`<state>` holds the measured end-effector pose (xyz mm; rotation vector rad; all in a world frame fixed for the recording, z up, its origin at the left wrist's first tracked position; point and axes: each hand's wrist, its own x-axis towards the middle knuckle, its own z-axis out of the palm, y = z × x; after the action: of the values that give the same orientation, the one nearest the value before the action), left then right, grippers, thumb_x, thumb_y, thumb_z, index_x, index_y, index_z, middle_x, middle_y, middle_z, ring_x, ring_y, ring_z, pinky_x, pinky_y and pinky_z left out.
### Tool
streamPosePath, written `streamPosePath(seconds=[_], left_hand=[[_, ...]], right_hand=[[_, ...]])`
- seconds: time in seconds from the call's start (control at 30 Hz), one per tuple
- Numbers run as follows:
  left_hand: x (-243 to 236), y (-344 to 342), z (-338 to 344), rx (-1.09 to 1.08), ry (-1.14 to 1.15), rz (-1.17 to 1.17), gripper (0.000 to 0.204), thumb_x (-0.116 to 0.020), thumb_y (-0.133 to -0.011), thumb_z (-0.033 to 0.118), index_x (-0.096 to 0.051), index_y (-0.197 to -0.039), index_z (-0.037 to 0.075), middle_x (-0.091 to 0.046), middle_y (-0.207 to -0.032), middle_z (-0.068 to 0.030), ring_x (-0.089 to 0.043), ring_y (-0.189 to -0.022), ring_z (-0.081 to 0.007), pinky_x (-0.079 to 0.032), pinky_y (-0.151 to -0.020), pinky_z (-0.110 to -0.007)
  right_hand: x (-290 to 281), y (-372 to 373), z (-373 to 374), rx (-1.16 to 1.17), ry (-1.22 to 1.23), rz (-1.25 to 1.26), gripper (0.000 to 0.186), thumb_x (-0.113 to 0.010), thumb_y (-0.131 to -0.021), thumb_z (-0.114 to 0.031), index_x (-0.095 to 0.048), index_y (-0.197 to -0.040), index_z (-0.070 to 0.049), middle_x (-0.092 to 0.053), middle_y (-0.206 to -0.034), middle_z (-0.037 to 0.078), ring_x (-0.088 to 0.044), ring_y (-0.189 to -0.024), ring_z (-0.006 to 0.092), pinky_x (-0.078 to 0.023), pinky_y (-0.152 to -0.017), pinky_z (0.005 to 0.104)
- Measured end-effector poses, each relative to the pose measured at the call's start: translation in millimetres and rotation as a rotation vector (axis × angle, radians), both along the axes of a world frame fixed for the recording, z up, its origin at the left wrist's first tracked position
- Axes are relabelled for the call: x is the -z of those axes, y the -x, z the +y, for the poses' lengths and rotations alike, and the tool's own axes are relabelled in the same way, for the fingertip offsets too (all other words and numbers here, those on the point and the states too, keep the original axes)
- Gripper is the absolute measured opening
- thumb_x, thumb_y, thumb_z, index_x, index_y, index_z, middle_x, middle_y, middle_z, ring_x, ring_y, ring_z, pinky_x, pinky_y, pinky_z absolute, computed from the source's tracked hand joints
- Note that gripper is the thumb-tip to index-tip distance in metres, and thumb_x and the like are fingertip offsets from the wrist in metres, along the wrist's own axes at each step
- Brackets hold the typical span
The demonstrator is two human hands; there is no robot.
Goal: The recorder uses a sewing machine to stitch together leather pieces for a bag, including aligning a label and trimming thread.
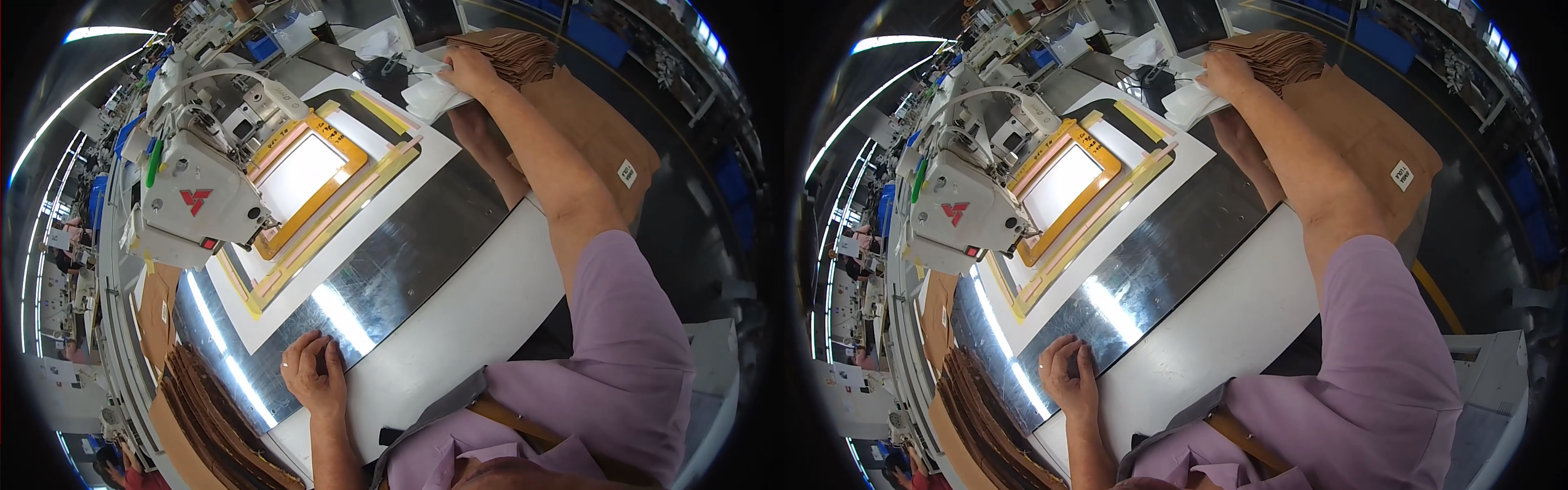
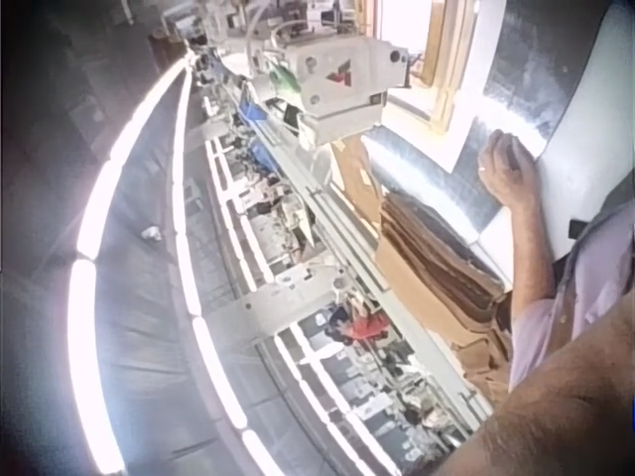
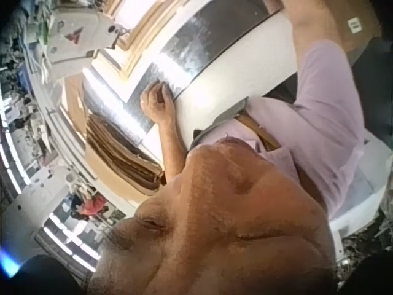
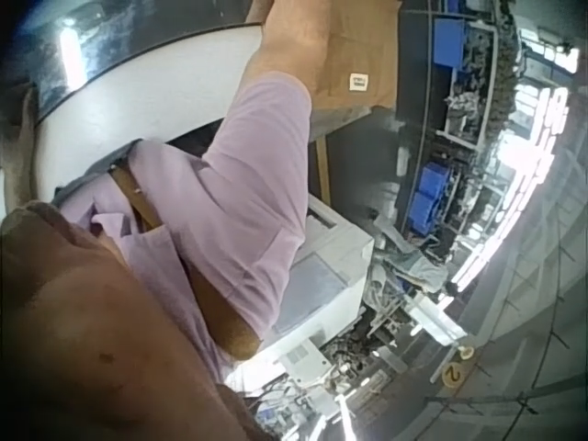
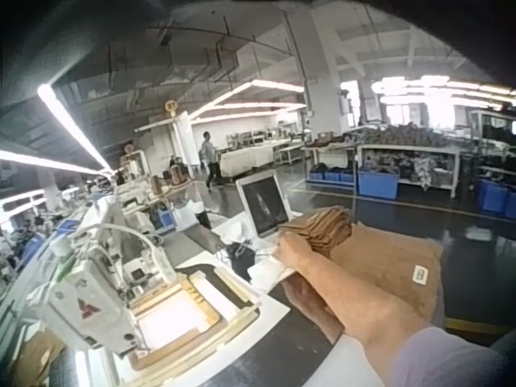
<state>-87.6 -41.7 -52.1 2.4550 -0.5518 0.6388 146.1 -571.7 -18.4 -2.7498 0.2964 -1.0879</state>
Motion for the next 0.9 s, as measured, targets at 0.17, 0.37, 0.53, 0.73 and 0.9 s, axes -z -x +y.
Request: streamPosePath(seconds=[0.17,0.37,0.53,0.73,0.9], left_hand=[[2.7,-1.7,-5.8,0.001,-0.022,-0.021,0.009,-0.078,-0.083,0.012,-0.073,-0.089,0.008,-0.073,-0.103,-0.0064,-0.067,-0.096,-0.027,-0.051,-0.084,-0.039],[3.9,4.8,-0.1,-0.044,-0.049,-0.048,0.008,-0.077,-0.081,0.01,-0.072,-0.088,0.008,-0.073,-0.103,-0.0069,-0.068,-0.094,-0.0276,-0.051,-0.082,-0.039],[-1.7,-2.8,-4.1,-0.01,-0.003,-0.081,0.012,-0.077,-0.078,0.004,-0.07,-0.088,0.007,-0.073,-0.099,-0.0087,-0.069,-0.088,-0.0295,-0.052,-0.076,-0.04],[8.7,7.9,14.1,0.031,0.113,-0.13,0.013,-0.076,-0.084,0.013,-0.069,-0.094,0.011,-0.07,-0.104,-0.0005,-0.067,-0.092,-0.0228,-0.048,-0.076,-0.038],[5.4,8.1,14.4,-0.014,-0.005,-0.04,0.012,-0.075,-0.085,0.014,-0.069,-0.094,0.011,-0.069,-0.105,0.0009,-0.065,-0.094,-0.0206,-0.047,-0.077,-0.037]], right_hand=[[9.3,-6.5,-22.1,0.083,0.11,0.317,0.025,-0.08,-0.082,-0.031,-0.079,-0.088,-0.006,-0.074,-0.09,0.019,-0.072,-0.087,0.038,-0.056,-0.083,0.0465],[5.7,-21.1,-9.6,-0.088,0.095,0.442,0.027,-0.078,-0.082,-0.029,-0.081,-0.095,-0.005,-0.075,-0.095,0.022,-0.073,-0.095,0.0376,-0.057,-0.086,0.0474],[36.4,-36.7,-56.5,-0.109,0.077,0.308,0.015,-0.062,-0.084,-0.013,-0.072,-0.082,-0.002,-0.068,-0.081,0.024,-0.067,-0.077,0.0421,-0.051,-0.072,0.0497],[11.0,-70.2,-237.6,-0.099,0.472,0.351,0.019,-0.058,-0.097,-0.014,-0.066,-0.1,0.002,-0.066,-0.1,0.027,-0.067,-0.097,0.043,-0.05,-0.08,0.0465],[74.7,-94.0,-125.5,-0.112,0.143,0.408,0.026,-0.054,-0.103,-0.02,-0.067,-0.11,0.001,-0.069,-0.108,0.024,-0.066,-0.103,0.0421,-0.051,-0.085,0.0445]])
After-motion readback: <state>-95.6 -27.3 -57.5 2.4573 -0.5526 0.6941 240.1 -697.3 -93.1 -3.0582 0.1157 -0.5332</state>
